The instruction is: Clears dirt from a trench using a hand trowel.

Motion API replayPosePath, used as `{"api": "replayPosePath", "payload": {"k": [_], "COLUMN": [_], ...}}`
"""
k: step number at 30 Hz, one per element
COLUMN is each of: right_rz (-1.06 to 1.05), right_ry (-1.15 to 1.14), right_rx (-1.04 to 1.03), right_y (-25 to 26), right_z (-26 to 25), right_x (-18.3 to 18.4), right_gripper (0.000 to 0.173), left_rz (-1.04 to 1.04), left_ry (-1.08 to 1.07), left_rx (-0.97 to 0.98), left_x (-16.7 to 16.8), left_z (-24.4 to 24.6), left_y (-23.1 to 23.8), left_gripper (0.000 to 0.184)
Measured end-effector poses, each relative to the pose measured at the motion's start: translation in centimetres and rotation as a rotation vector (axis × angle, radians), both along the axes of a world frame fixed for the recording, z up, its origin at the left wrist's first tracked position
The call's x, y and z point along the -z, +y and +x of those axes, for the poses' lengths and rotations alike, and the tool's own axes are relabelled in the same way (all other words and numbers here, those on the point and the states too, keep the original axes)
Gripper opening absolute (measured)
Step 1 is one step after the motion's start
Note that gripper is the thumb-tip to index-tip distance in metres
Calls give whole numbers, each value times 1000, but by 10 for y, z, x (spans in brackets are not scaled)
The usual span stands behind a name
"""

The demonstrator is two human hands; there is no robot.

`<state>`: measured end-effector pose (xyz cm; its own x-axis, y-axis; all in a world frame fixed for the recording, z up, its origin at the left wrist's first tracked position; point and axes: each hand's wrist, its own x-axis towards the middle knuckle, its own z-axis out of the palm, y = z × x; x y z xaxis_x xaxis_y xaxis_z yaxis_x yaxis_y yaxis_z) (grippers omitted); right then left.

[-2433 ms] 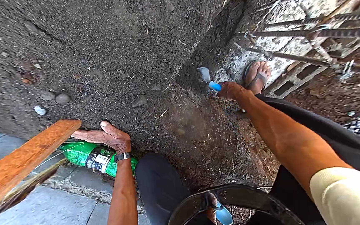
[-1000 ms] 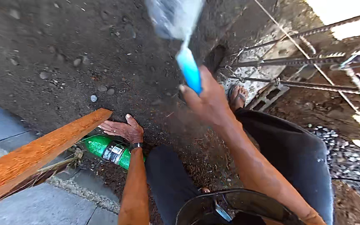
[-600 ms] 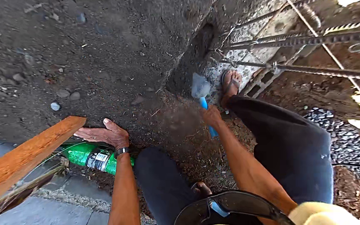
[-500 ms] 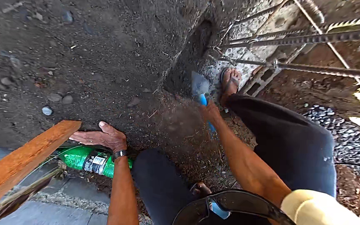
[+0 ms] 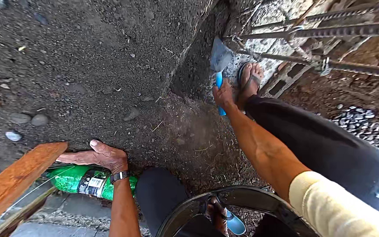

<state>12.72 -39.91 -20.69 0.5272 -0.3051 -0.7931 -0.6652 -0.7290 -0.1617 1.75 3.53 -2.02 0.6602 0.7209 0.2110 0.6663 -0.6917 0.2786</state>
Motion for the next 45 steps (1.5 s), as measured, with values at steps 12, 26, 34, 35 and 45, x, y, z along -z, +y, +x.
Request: {"api": "replayPosePath", "payload": {"k": [12, 26, 34, 35, 45], "right_rz": [150, 248, 525, 534, 684], "right_ry": [29, 69, 83, 83, 27], "right_rx": [137, 150, 528, 532, 560], "right_y": [37, 76, 98, 96, 70], "right_z": [-15, -8, 4, 6, 6], "right_x": [0, 13, 19, 20, -10], "right_gripper": [48, 49, 35, 35, 30], "left_rz": [-12, -44, -26, -25, 11], "left_ry": [-29, -34, -33, -34, -17], "left_rx": [-6, 2, 7, 5, 3], "left_x": [0, -2, 0, 0, -4], "left_z": [3, 6, 4, 4, 1], "left_y": [-1, -2, 0, 0, -1], "left_gripper": [108, 108, 105, 105, 102]}}
